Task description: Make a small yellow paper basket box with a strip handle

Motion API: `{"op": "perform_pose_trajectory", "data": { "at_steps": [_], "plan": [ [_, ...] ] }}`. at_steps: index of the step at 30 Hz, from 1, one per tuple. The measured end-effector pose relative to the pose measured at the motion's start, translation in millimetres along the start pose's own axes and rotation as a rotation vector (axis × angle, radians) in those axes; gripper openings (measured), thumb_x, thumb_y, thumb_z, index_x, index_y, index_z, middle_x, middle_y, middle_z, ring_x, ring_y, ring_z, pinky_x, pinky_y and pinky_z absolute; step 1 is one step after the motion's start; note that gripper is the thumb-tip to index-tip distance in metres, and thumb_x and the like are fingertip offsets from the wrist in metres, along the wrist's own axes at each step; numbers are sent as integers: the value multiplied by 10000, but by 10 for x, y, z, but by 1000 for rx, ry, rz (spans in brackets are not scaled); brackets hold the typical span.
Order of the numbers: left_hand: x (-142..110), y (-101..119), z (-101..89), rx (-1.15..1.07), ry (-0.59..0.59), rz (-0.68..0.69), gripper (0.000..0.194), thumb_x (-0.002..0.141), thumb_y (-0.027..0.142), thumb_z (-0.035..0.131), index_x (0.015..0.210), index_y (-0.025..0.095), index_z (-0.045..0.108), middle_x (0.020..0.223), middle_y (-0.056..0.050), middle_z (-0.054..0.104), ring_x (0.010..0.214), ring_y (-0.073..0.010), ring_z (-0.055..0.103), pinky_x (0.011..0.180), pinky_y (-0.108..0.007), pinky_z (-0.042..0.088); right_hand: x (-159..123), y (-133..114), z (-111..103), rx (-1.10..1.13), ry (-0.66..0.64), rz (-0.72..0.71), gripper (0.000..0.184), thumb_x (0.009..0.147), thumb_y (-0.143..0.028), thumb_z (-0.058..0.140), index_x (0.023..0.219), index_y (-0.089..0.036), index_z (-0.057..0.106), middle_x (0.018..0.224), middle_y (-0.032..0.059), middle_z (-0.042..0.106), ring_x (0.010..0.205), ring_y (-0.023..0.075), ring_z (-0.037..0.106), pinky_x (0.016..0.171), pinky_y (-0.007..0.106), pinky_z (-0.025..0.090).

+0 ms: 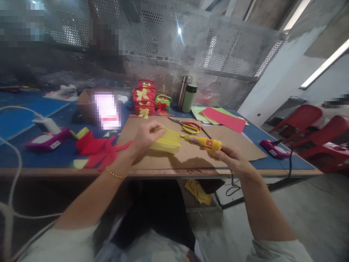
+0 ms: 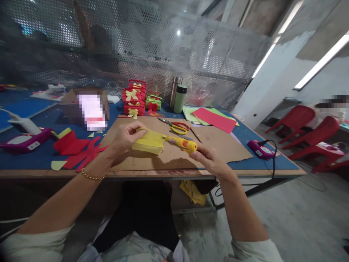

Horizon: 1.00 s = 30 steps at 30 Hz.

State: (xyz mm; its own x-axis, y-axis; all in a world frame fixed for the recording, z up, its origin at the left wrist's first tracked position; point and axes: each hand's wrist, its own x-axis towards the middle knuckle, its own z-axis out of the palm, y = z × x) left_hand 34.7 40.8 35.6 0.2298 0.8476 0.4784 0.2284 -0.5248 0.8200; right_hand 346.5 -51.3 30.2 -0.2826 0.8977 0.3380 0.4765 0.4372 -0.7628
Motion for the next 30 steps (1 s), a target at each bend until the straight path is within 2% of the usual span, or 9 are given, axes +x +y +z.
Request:
{"op": "perform_pose_trajectory", "data": {
  "at_steps": [4,9,12,21,26,30],
  "plan": [
    [2,5,2,4,-5,-23,236,786,420,657,790,191,713,841,-51,720,804,-205,626,746,-317,497,2,-16,-1,-23,-1,3,425,946,-625,622,1018,-238,783,900,70,731,765,219,627,657,332,540],
    [-4,-1,17,-24,-9,0,220,788,405,664,788,192,717,844,-50,718,806,-201,634,753,-319,506,1,-36,-18,-41,1,0,416,949,-613,623,1031,-245,800,847,56,722,710,208,606,625,329,526],
    [-26,4,34,-60,4,4,217,800,398,664,793,191,729,842,-47,708,806,-194,629,739,-308,507,4,-45,-31,-44,-7,-18,407,958,-605,617,1030,-252,807,885,56,732,719,212,613,633,333,524],
    [-40,-5,41,-105,-15,-7,203,806,386,676,794,191,728,843,-43,693,804,-187,618,745,-306,493,18,-7,-47,-66,-16,-46,431,960,-637,600,993,-254,793,769,39,655,668,203,562,587,329,466],
    [-43,13,43,-120,-14,-34,232,801,411,683,806,182,718,839,-47,686,794,-186,605,720,-301,479,20,-17,-63,-63,-25,-45,417,962,-634,601,1003,-266,792,832,50,703,748,244,631,658,364,517],
    [-23,18,32,-105,-16,-4,231,790,407,687,782,177,702,805,-43,674,773,-183,602,720,-306,482,17,-27,-98,-61,-14,-57,480,941,-687,599,1003,-245,774,835,57,705,738,239,629,661,363,530]
  ]
}}
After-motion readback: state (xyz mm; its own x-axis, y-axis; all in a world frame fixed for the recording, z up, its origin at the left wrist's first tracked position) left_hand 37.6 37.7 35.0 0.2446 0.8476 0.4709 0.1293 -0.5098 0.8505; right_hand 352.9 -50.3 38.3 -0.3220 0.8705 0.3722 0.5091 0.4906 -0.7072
